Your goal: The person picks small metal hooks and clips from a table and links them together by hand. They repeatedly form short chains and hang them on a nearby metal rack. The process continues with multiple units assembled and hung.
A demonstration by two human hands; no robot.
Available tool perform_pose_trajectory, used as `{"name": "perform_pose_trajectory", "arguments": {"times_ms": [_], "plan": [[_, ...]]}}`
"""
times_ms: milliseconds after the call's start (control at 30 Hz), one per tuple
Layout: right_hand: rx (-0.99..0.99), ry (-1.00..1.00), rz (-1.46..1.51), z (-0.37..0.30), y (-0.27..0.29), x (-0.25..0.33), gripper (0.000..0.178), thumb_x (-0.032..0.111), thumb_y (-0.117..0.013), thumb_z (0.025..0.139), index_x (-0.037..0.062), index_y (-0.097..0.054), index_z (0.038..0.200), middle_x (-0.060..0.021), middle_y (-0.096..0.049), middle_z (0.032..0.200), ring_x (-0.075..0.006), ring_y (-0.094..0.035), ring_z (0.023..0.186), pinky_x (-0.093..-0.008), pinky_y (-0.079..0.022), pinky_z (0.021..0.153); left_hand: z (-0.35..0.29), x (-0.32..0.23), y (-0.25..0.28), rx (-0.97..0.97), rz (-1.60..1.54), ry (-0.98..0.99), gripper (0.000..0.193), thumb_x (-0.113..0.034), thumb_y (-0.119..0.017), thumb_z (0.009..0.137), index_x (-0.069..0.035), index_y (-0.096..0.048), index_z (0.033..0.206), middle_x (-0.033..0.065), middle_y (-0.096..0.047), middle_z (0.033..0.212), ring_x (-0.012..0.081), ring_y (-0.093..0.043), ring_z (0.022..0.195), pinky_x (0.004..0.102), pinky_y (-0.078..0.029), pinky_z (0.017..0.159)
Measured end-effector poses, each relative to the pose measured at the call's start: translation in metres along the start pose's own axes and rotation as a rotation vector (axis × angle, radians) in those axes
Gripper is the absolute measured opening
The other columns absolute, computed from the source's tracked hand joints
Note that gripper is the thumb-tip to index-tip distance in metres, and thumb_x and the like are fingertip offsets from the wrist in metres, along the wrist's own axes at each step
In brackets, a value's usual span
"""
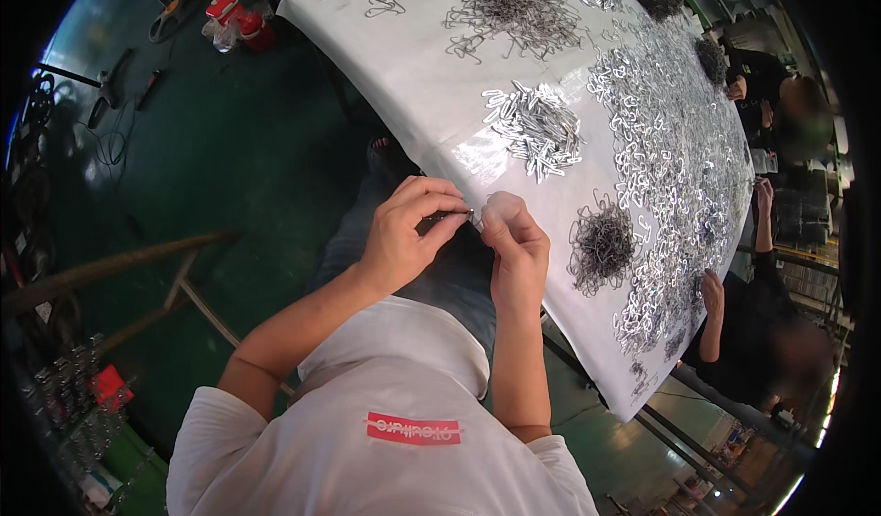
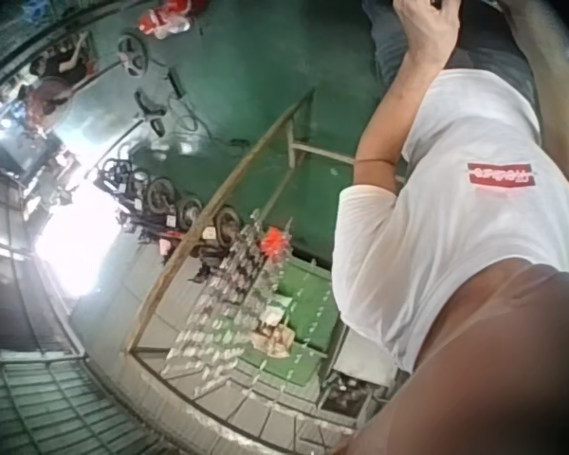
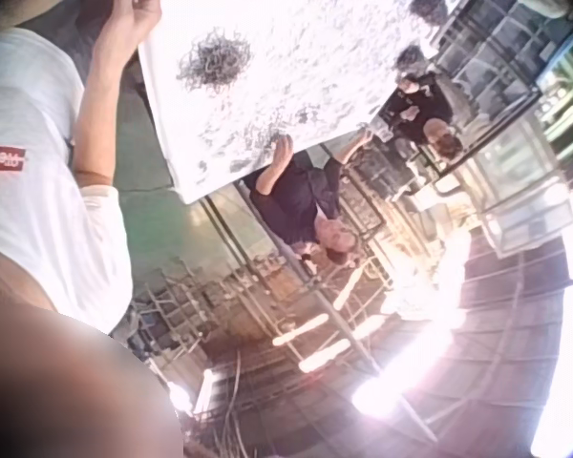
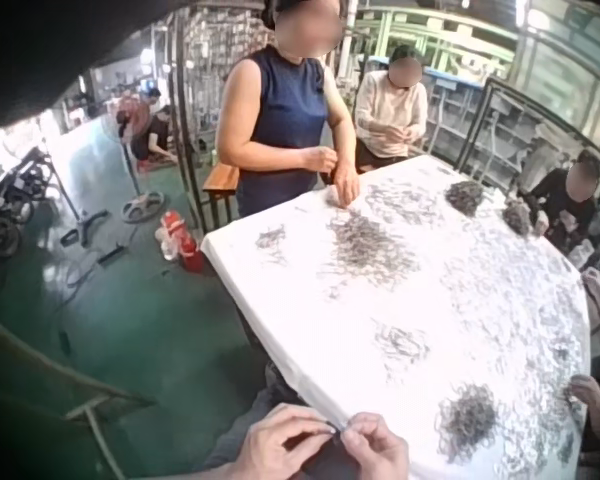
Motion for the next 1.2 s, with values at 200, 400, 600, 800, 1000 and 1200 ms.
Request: {"name": "perform_pose_trajectory", "arguments": {"times_ms": [200,400,600,800,1000,1200], "plan": [[-0.044,0.072,0.021,-0.001,0.007,0.005,0.004,0.003,-0.066,0.087,0.0019,-0.062,0.088,-0.0016,-0.054,0.1,-0.0106,-0.051,0.09,-0.0249,-0.04,0.084,0.0,-0.003,-0.01,0.01,-0.02,0.014,0.015,0.003,-0.072,0.074,-0.003,-0.069,0.088,0.0054,-0.065,0.094,0.0224,-0.061,0.084,0.0327,-0.05,0.071],[-0.104,0.268,-0.06,-0.007,0.015,0.022,0.008,-0.002,-0.067,0.084,0.0013,-0.063,0.09,-0.0039,-0.051,0.102,-0.0114,-0.051,0.09,-0.0241,-0.043,0.078,0.001,0.017,-0.009,-0.015,0.015,-0.04,0.02,0.003,-0.067,0.079,-0.002,-0.068,0.099,0.0095,-0.066,0.101,0.025,-0.062,0.089,0.0323,-0.051,0.074],[-0.145,0.301,-0.037,-0.014,0.03,0.026,0.007,-0.003,-0.068,0.082,0.0005,-0.064,0.086,-0.005,-0.05,0.101,-0.0125,-0.051,0.088,-0.0244,-0.044,0.075,-0.094,0.115,-0.006,0.734,0.503,0.26,0.042,-0.028,-0.051,0.096,-0.004,-0.051,0.131,0.0159,-0.046,0.138,0.0306,-0.041,0.13,0.0448,-0.034,0.106],[-0.169,0.303,-0.086,-0.011,0.035,0.026,0.008,-0.004,-0.069,0.081,0.0004,-0.065,0.088,-0.0049,-0.05,0.101,-0.0127,-0.052,0.088,-0.0242,-0.045,0.076,-0.164,0.16,0.002,1.039,0.524,0.556,0.067,-0.05,-0.031,0.1,-0.007,-0.021,0.151,0.013,-0.015,0.158,0.028,-0.007,0.147,0.0491,-0.005,0.118],[-0.135,0.294,-0.058,-0.011,0.034,0.025,0.008,-0.004,-0.069,0.081,0.0006,-0.066,0.088,-0.005,-0.051,0.1,-0.0117,-0.053,0.085,-0.0245,-0.045,0.077,-0.167,0.162,0.001,1.028,0.507,0.575,0.068,-0.051,-0.031,0.1,-0.008,-0.02,0.151,0.0118,-0.013,0.159,0.0274,-0.005,0.148,0.0485,-0.004,0.118],[-0.153,0.251,-0.021,-0.013,0.033,0.015,0.008,-0.003,-0.069,0.081,0.0006,-0.066,0.087,-0.0048,-0.051,0.1,-0.0115,-0.053,0.084,-0.0239,-0.044,0.075,-0.112,0.125,0.004,0.755,0.535,0.373,0.046,-0.033,-0.047,0.097,-0.005,-0.049,0.133,0.0158,-0.045,0.138,0.0305,-0.039,0.13,0.0447,-0.031,0.107]]}}
Point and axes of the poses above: each hand's wrist, its own z-axis towards the middle knuckle, its own y-axis out of the back of the hand, x = y × z, the point moved 10 cm from there along z, towards the middle knuckle
